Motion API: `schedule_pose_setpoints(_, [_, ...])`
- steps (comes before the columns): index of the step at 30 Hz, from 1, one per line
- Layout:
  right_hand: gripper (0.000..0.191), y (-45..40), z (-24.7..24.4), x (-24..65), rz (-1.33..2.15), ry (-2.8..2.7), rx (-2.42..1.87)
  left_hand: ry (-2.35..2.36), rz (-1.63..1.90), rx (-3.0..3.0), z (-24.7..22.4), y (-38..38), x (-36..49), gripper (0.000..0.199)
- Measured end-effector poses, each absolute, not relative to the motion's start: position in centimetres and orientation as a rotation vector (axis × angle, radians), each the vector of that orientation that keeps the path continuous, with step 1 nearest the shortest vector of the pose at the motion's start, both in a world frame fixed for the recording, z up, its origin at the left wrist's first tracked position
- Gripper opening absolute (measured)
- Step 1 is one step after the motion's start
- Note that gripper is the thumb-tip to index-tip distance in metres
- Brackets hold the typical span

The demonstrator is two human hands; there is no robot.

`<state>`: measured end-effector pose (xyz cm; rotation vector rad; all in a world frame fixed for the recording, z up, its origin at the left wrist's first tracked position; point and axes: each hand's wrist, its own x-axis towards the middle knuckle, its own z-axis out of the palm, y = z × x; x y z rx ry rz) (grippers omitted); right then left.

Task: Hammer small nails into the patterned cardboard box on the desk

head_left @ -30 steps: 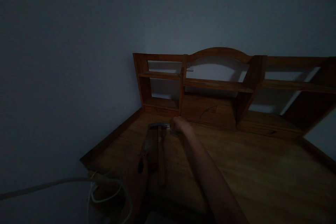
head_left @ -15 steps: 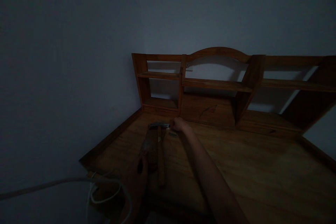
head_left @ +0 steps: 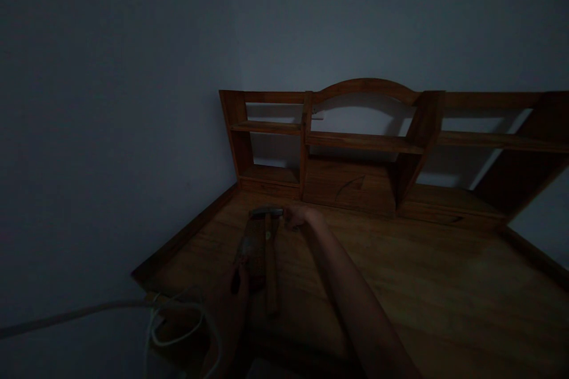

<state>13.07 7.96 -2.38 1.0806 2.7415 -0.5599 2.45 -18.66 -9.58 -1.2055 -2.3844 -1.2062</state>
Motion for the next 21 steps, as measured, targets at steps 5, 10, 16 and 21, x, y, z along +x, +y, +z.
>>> schedule_pose_setpoints(5, [0.026,8.0,-2.5,13.2,-0.625,2.758,1.072,-2.389,-1.220,-1.227,-9.2,-18.7,2.5,0.039])
schedule_pose_setpoints(10, [0.021,8.5,-3.1,13.2,-0.738,2.747,1.058,-2.416,-1.210,-1.186,-9.3,-18.6,2.6,0.039])
schedule_pose_setpoints(16, [0.022,9.1,-3.8,13.4,-0.856,2.763,1.073,-2.368,-1.269,-1.242,-9.3,-18.6,2.5,0.038])
schedule_pose_setpoints(21, [0.022,9.4,-4.1,13.5,-0.958,2.761,1.077,-2.328,-1.259,-1.256,-9.6,-18.5,2.2,0.038])
